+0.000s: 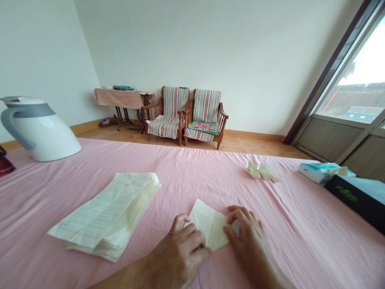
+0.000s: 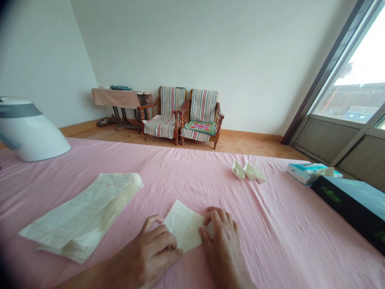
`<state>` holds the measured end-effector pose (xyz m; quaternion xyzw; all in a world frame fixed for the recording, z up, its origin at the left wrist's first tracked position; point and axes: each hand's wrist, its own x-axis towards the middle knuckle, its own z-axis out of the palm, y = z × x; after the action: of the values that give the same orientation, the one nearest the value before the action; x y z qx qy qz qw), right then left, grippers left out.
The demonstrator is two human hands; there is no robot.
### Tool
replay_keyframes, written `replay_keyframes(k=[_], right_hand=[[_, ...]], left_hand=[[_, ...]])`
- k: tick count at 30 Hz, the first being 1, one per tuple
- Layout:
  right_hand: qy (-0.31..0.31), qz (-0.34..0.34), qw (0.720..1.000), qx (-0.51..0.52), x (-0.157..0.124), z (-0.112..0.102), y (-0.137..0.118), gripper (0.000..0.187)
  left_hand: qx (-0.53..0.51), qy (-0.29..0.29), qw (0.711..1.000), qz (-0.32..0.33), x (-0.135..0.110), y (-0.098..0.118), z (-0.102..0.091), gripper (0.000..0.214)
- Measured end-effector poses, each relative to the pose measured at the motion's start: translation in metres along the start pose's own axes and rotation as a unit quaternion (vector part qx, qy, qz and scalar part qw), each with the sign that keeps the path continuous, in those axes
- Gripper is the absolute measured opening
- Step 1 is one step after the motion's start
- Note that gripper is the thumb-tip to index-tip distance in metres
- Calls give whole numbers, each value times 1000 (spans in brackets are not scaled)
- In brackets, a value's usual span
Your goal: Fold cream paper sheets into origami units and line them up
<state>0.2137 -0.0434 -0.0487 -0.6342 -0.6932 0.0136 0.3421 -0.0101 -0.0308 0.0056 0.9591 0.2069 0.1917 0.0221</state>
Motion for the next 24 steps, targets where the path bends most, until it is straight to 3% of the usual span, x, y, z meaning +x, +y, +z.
replay_keyframes(k=[4, 8, 11, 18, 24], right_hand=[[54, -114, 992, -25, -2, -15, -8, 28], [73, -260, 963, -18, -7, -28, -25, 36], [65, -316, 946, -36, -10, -24, -30, 41], [94, -325, 938, -78, -28, 0, -17, 32], [97, -269, 952, -108, -32, -2, -12, 31]], left_hand=[[-14, 22, 1000, 7, 1, 0, 1, 13], [-15, 31, 999, 21, 2, -1, 3, 14], [-14, 32, 999, 20, 2, -2, 5, 15], [-19, 24, 1000, 5, 2, -1, 5, 14], [-72, 2, 997, -9, 1, -7, -2, 8]])
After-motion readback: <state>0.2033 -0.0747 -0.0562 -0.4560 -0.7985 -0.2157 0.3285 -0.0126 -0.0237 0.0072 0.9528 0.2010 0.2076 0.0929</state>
